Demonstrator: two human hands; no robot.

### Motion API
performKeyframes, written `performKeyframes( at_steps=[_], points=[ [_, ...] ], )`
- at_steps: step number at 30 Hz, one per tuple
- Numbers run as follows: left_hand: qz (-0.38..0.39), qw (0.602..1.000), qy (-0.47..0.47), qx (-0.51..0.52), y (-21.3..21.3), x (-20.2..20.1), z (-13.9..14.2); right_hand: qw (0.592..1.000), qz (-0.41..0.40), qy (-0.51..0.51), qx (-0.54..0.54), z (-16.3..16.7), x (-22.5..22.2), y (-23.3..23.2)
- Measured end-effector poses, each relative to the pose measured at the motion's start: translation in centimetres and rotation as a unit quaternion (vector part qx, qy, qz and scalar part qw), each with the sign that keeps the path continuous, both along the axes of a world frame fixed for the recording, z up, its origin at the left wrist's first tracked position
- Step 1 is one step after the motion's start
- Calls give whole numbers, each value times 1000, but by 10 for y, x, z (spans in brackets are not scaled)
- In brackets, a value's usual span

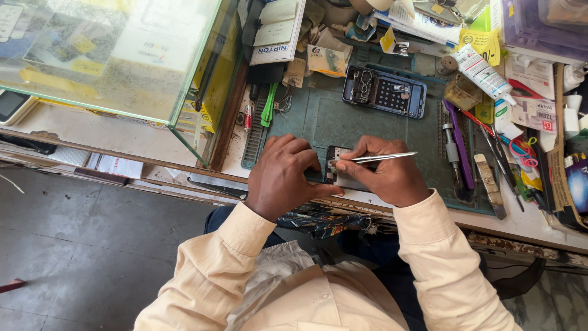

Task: The person uses a metal spudger to pry and separate components on the back of a disassembled mobile phone. They work along the edges and corners of the device, occasionally lifting the casing to inspect the interior.

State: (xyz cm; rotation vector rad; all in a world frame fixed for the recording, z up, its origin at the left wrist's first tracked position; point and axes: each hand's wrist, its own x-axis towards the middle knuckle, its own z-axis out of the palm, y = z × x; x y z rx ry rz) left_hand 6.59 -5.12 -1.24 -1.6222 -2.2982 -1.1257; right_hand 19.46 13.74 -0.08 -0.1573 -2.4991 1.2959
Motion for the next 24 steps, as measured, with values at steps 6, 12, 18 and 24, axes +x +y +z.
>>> performKeyframes(
  at_steps=[6,12,18,24],
  points=[
    [1,1000,3,2,0,0,0,998,24,-17,-53,0,2,2],
    [2,1000,3,5,0,0,-1,998,-12,-39,-43,-4,2,2],
    [1,1000,1,5,0,0,1,997,-7,-26,-68,-3,-2,2],
    [-13,1000,-19,7,-1,-1,7,998,-9,-31,-59,0,6,0]
  ],
)
